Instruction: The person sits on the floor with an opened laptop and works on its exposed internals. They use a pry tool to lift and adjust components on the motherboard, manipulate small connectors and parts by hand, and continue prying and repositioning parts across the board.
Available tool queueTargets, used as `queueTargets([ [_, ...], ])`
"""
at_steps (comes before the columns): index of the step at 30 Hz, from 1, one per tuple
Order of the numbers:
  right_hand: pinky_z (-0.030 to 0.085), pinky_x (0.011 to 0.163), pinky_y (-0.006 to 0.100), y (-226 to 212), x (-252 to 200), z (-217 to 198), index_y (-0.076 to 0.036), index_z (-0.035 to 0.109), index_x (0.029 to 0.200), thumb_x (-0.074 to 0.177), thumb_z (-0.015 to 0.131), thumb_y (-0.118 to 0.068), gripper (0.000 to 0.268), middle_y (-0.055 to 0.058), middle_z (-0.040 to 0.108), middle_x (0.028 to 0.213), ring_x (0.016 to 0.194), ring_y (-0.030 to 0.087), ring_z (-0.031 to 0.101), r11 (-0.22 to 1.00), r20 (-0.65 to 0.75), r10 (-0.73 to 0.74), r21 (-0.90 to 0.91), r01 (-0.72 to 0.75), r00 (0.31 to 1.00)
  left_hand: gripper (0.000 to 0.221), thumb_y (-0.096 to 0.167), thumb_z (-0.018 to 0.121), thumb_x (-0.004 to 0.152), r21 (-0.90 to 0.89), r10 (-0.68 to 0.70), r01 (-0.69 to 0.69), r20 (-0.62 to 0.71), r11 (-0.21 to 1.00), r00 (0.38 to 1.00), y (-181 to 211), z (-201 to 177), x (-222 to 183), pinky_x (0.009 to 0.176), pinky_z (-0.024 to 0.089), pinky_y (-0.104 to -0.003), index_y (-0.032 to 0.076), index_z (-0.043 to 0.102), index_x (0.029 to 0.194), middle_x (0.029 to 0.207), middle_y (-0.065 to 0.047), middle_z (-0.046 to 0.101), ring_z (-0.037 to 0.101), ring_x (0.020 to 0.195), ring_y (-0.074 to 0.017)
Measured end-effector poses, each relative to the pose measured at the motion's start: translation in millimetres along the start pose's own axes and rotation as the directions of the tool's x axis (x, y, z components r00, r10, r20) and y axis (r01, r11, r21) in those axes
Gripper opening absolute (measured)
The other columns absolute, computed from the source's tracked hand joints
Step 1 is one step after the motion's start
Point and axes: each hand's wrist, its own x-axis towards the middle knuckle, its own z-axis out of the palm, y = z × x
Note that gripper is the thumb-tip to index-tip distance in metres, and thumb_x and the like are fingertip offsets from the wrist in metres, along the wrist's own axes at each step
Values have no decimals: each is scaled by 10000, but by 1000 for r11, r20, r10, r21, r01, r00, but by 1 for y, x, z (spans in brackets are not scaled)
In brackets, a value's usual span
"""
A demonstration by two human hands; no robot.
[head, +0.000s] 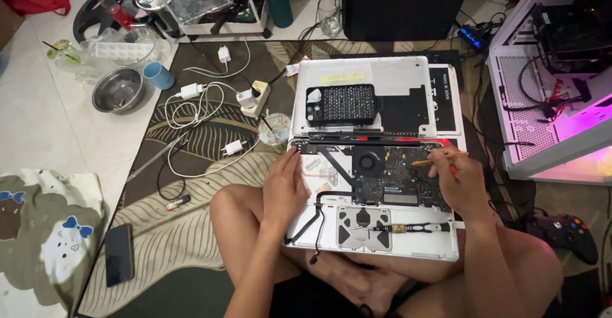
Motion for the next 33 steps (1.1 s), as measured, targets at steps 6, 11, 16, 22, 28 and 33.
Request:
queueTargets([
  [6,465,664,324,3,-1,2,-120,739,919,1095,606,-190,232,51,706,638,572,205,581,1000,-4,-14,14,14,1000,749,-77,567,748,-84,47,-49,-24,995,999,-14,10,-6,983,493,-503,6,489,1488,1269,-201,662,615,1178,-425],
  [11,470,652,309,6,-2,3,-131,742,919,1096,616,-195,227,41,712,645,565,206,589,1000,-19,-24,14,24,1000,735,-60,543,744,-83,33,-33,-1,996,999,-9,6,-4,919,502,-507,19,494,1473,1210,-188,665,618,1069,-434],
  [16,473,671,331,-20,-3,1,-116,747,960,1091,624,-195,196,63,723,701,598,203,589,999,-31,-2,32,3,1000,516,53,585,793,25,48,-48,24,999,999,-5,4,-4,881,510,-462,95,624,1307,1174,-90,653,627,1039,-355],
  [22,501,703,337,-19,-2,-1,-75,748,944,1091,608,-145,215,91,736,714,626,215,630,999,-9,7,46,-7,1000,285,74,585,892,13,66,-66,-48,998,997,5,-1,0,876,526,-445,89,704,1150,1182,-91,658,648,1058,-352],
  [28,537,747,350,-12,2,-3,-34,733,974,1103,598,-133,212,115,743,750,688,249,685,998,-44,-24,63,27,999,245,55,599,899,-16,71,-72,-76,997,995,9,-3,-1,905,539,-463,63,720,1112,1182,-119,669,663,1071,-377],
  [33,538,796,354,-2,3,-19,-54,729,942,1135,575,-166,271,92,736,725,746,241,715,999,-76,-23,38,26,997,226,34,605,907,-29,92,-95,-110,995,990,17,-9,1,901,545,-476,43,725,1098,1161,-144,678,675,1039,-395],
])
